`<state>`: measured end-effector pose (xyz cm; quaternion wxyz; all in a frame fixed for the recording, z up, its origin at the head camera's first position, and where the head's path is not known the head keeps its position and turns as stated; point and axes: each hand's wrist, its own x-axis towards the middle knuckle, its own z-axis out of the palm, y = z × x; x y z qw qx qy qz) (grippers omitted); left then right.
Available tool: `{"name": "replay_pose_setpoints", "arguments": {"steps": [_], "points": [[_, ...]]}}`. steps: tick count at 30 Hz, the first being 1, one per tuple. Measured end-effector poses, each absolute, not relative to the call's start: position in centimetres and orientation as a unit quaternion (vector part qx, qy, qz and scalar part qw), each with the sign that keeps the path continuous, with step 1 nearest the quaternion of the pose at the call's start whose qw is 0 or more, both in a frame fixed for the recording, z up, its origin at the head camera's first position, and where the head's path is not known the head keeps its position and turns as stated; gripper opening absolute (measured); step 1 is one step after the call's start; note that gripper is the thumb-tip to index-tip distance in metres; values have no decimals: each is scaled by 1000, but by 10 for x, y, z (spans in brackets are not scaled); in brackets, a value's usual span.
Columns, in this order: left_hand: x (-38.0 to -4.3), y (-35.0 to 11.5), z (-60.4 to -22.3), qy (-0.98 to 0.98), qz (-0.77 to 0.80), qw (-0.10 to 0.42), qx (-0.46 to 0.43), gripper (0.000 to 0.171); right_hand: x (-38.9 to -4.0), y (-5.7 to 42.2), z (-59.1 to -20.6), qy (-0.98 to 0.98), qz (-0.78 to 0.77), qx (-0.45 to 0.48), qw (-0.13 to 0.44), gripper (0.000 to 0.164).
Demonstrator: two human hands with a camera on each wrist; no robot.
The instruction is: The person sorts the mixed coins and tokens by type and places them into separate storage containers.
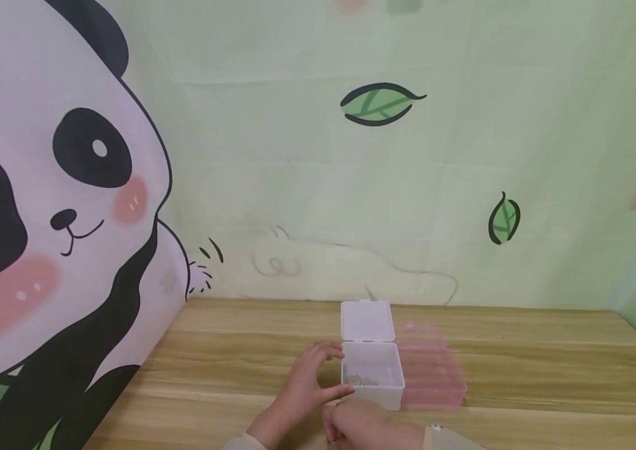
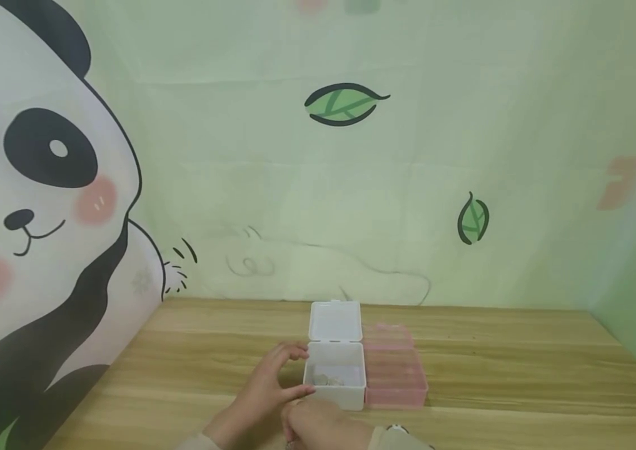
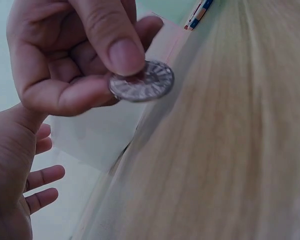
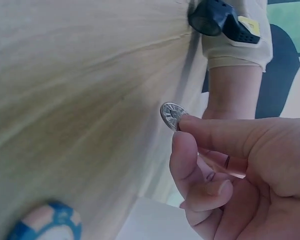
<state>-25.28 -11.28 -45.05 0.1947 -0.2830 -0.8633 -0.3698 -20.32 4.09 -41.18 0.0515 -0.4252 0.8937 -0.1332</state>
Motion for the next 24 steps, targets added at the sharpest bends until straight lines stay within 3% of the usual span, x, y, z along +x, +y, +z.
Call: {"name": "replay_pose_setpoints", "arguments": {"steps": [11,24], "points": [[-252,-113,-453,-866,-359,201,-284,46,-203,47,-395,887,-139,-439,43,15],[-251,-116,-451,-874,-362,170,-276,48,-210,56,-375,896,-126,-422,61,20]]}}
